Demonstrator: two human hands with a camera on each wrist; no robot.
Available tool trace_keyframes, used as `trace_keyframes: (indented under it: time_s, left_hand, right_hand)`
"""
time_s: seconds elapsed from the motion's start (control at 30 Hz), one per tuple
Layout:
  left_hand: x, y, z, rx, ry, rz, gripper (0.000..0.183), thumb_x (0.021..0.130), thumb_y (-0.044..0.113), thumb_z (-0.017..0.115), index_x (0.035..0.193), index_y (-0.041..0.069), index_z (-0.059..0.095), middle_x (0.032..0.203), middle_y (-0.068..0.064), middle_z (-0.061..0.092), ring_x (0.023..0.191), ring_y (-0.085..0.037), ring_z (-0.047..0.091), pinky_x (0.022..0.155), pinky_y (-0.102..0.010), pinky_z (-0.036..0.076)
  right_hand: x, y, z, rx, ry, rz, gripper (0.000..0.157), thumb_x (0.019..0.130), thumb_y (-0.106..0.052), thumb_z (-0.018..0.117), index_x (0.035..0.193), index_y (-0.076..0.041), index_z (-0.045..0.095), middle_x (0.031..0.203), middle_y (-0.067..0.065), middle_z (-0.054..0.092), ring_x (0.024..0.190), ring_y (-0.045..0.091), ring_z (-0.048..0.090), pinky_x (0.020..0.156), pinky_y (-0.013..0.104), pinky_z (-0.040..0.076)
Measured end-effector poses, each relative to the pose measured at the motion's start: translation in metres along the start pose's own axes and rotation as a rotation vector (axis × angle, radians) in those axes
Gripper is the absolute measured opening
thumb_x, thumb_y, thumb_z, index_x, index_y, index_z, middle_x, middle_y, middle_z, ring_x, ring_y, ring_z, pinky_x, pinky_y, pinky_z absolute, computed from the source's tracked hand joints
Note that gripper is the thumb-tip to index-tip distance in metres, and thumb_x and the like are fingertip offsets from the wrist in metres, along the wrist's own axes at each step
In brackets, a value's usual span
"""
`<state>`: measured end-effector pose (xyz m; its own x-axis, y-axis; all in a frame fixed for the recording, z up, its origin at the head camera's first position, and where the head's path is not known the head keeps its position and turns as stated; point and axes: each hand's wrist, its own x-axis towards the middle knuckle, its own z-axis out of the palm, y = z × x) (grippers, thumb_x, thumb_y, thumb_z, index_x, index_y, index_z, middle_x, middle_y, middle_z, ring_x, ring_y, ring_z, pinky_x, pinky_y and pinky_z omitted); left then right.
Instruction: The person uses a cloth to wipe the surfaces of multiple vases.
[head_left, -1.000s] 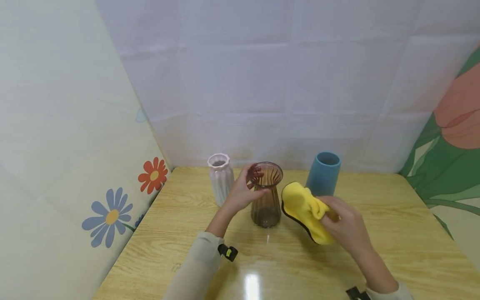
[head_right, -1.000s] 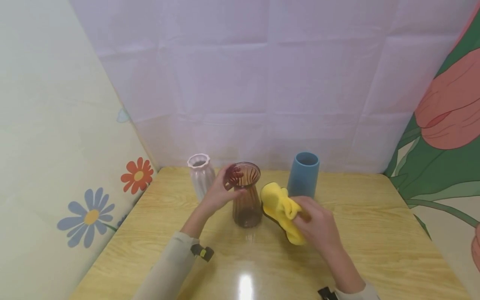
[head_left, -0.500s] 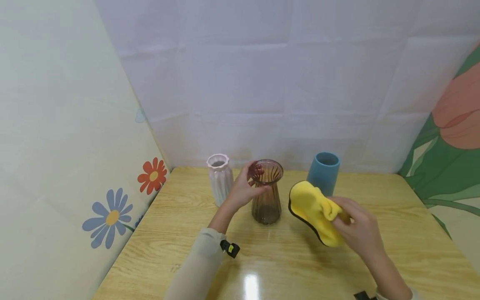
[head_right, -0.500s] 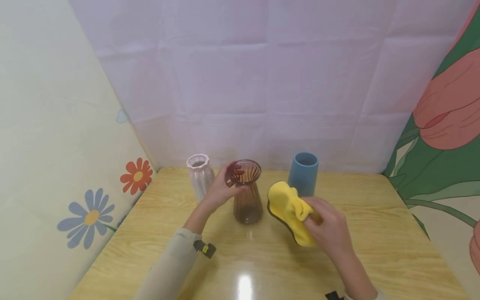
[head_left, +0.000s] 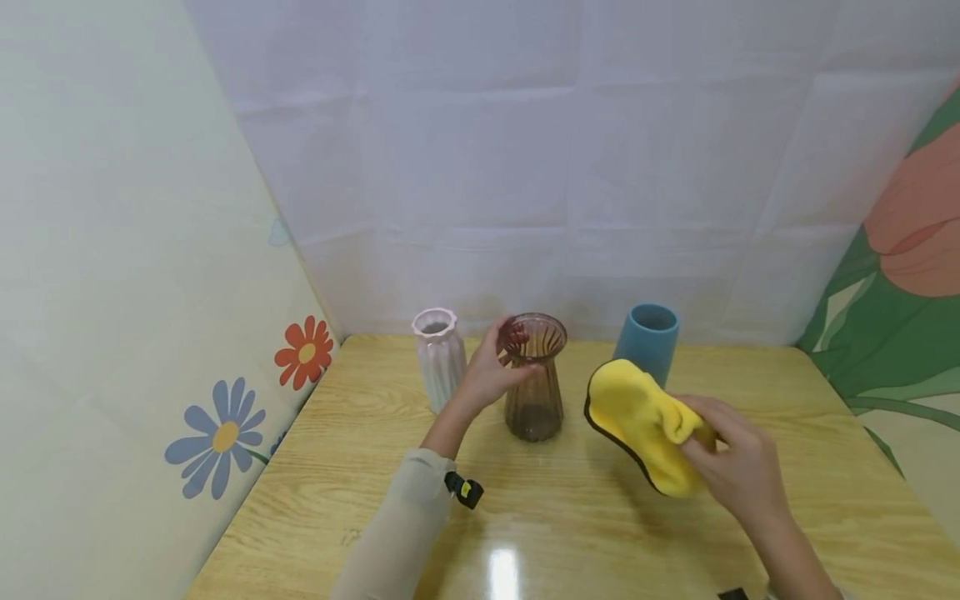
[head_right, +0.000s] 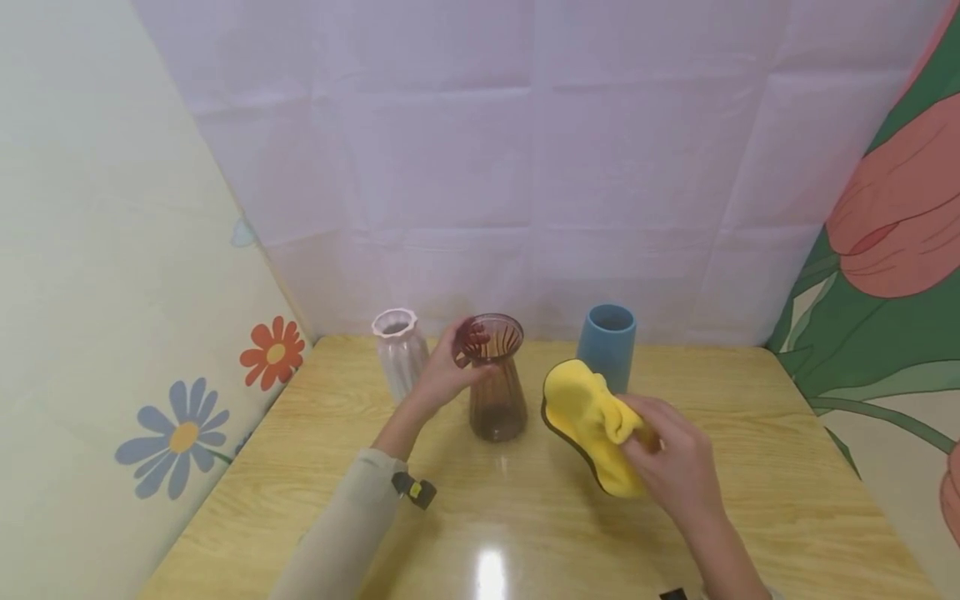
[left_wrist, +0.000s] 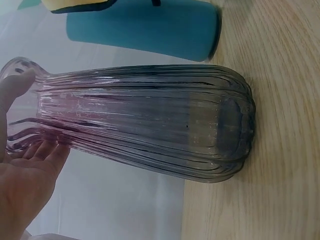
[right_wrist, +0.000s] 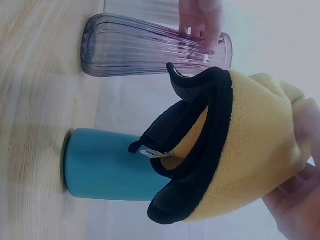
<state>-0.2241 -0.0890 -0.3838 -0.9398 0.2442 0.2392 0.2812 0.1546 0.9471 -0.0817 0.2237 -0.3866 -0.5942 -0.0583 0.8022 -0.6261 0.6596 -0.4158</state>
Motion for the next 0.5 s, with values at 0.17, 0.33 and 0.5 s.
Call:
trace_keyframes:
  time_s: [0.17,0.33,0.5]
  left_hand:
    - [0.006,-0.001,0.001,-0.006,0.011,0.014,0.096,0.077,0.002,0.085,0.155,0.005,0.029,0.149,-0.02,0.046,0.143,-0.034,0.041,0.115,-0.045,0.039]
    - [0.011,-0.003,0.001,-0.025,0.005,0.005,0.098,0.077,0.001,0.086,0.156,0.005,0.027,0.151,-0.02,0.044,0.143,-0.035,0.041,0.114,-0.044,0.041]
    - [0.016,-0.006,0.001,-0.033,0.013,0.0,0.1,0.077,0.002,0.086,0.157,0.004,0.026,0.152,-0.02,0.043,0.144,-0.034,0.04,0.115,-0.044,0.04]
  right_hand:
    - [0.0,-0.001,-0.003,0.002,0.02,-0.004,0.043,0.064,0.014,0.08,0.104,-0.002,0.076,0.099,0.017,0.074,0.104,-0.019,0.053,0.082,0.001,0.044]
    - [-0.001,-0.002,-0.008,-0.004,0.04,0.008,0.044,0.064,0.014,0.079,0.105,-0.004,0.076,0.1,0.015,0.075,0.101,-0.018,0.054,0.081,0.001,0.044]
    - [-0.002,-0.003,-0.013,-0.003,0.048,0.023,0.045,0.065,0.015,0.08,0.105,-0.004,0.077,0.101,0.012,0.075,0.099,-0.017,0.055,0.079,0.002,0.045]
